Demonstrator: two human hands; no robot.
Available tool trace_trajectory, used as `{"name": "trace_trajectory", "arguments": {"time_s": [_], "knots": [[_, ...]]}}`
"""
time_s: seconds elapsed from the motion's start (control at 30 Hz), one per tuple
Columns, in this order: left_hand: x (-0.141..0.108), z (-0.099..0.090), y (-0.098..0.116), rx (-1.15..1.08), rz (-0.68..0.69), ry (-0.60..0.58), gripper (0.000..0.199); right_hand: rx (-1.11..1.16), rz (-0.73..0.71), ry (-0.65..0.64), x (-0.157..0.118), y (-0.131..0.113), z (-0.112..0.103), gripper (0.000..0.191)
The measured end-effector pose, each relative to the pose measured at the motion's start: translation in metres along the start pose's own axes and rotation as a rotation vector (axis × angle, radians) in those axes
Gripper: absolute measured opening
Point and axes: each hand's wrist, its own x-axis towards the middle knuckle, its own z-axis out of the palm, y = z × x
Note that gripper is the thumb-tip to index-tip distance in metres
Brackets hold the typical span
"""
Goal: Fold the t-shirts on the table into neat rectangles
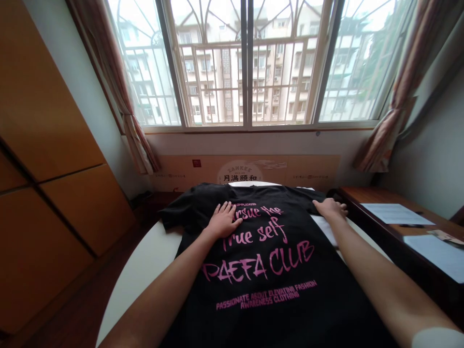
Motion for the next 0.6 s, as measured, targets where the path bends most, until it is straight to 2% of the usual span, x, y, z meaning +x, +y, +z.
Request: {"name": "trace_trajectory", "arguments": {"time_s": [0.1, 0.23, 0.47, 0.6], "knots": [[-0.001, -0.002, 0.001, 0.008, -0.005, -0.003, 0.08, 0.025, 0.001, 0.066, 0.0, 0.004, 0.002, 0.06], [-0.003, -0.005, 0.0, 0.003, 0.008, -0.001, 0.076, 0.073, -0.068, 0.146, -0.003, 0.0, 0.0, 0.042], [-0.004, -0.005, -0.001, -0.021, 0.01, 0.013, 0.074, 0.226, -0.215, 0.182, -0.004, -0.011, -0.006, 0.043], [-0.004, -0.001, -0.002, -0.034, 0.019, 0.026, 0.075, 0.313, -0.154, 0.124, 0.001, -0.016, -0.012, 0.043]]}}
